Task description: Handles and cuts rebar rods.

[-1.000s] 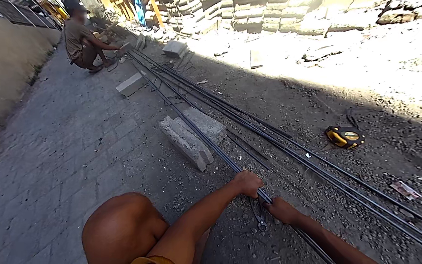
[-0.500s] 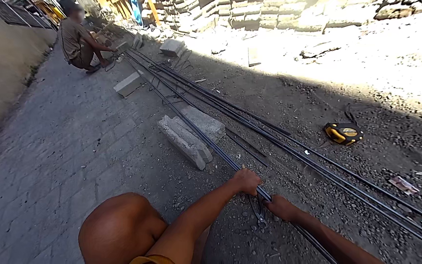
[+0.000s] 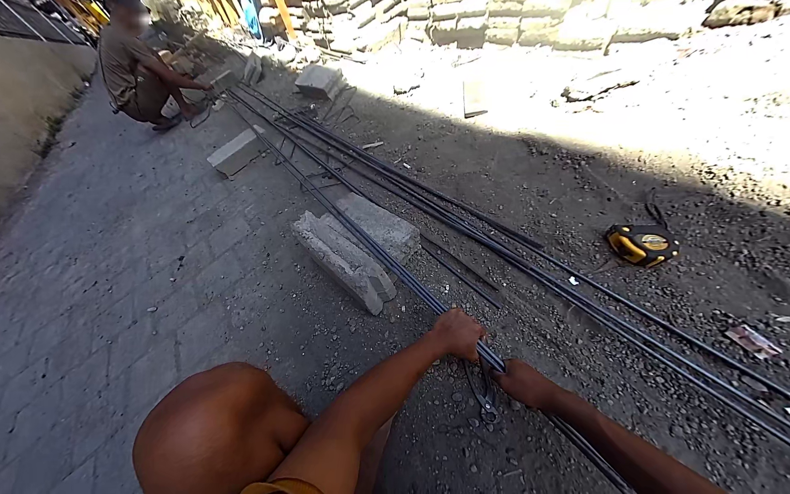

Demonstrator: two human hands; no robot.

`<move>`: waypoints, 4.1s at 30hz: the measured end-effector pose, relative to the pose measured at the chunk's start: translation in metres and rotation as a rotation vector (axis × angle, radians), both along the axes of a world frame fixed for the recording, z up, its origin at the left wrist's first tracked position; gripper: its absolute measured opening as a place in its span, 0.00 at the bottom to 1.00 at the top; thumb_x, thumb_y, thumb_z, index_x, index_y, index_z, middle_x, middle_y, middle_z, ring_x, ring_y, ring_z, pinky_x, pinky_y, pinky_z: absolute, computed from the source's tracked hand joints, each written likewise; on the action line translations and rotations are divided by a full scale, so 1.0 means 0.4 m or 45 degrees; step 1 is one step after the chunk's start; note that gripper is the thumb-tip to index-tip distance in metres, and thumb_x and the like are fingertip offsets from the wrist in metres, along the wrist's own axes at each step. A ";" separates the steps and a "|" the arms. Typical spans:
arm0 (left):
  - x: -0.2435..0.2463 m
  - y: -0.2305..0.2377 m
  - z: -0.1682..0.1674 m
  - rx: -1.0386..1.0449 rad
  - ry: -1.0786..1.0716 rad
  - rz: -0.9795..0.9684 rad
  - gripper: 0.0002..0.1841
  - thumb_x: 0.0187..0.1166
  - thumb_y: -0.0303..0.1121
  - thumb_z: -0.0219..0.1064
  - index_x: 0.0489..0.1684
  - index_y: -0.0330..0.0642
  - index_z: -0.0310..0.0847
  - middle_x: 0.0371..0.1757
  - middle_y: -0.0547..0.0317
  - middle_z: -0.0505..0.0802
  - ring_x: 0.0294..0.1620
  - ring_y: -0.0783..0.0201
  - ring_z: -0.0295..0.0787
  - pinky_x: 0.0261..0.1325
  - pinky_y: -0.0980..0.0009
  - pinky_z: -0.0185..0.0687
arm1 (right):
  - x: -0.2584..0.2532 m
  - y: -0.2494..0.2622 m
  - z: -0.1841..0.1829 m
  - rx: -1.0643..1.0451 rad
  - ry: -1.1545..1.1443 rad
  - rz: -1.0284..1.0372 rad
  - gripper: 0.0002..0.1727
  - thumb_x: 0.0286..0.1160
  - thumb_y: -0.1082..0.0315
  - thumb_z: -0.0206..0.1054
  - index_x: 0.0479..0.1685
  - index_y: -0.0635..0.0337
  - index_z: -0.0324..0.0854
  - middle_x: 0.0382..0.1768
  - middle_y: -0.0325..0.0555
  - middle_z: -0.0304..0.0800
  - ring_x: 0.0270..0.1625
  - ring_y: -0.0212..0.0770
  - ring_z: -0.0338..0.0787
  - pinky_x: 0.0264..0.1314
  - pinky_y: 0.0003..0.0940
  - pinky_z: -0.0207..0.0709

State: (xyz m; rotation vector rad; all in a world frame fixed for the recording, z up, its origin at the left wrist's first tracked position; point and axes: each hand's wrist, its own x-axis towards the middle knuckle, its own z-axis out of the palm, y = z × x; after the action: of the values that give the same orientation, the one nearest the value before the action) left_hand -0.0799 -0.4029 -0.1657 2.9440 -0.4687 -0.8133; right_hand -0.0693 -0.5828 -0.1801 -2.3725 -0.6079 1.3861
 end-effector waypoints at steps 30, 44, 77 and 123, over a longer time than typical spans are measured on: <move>-0.046 0.008 -0.058 -0.099 -0.428 0.072 0.16 0.63 0.37 0.81 0.36 0.33 0.87 0.47 0.35 0.93 0.58 0.32 0.88 0.68 0.30 0.70 | -0.316 -0.063 0.044 0.625 -0.754 0.180 0.46 0.73 0.66 0.72 0.94 0.60 0.54 0.95 0.57 0.51 0.96 0.58 0.49 0.96 0.54 0.43; -0.068 -0.046 -0.022 -0.127 -0.336 0.109 0.17 0.63 0.48 0.79 0.45 0.51 0.95 0.50 0.54 0.97 0.60 0.49 0.90 0.76 0.42 0.70 | -0.397 -0.246 0.114 0.501 -0.305 0.298 0.20 0.88 0.58 0.59 0.63 0.66 0.84 0.62 0.65 0.88 0.69 0.63 0.87 0.73 0.57 0.79; -0.055 0.003 -0.080 -0.262 -0.665 0.013 0.14 0.75 0.43 0.66 0.37 0.41 0.90 0.42 0.51 0.95 0.52 0.49 0.91 0.65 0.49 0.74 | -0.206 -0.163 0.005 0.560 -1.046 0.087 0.36 0.74 0.56 0.67 0.80 0.67 0.72 0.78 0.69 0.76 0.74 0.69 0.83 0.73 0.63 0.76; 0.040 0.250 0.108 0.146 0.086 -0.393 0.44 0.80 0.49 0.72 0.93 0.41 0.53 0.86 0.35 0.71 0.88 0.39 0.63 0.90 0.44 0.51 | -0.092 -0.047 0.081 -0.145 -0.480 0.064 0.32 0.82 0.55 0.64 0.81 0.60 0.64 0.66 0.65 0.85 0.58 0.67 0.92 0.57 0.64 0.84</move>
State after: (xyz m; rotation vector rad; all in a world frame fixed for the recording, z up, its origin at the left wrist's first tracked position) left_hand -0.0641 -0.3028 -0.1223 2.9769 -0.9169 -0.9965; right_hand -0.1059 -0.6017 -0.1477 -2.7545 -0.7037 1.0195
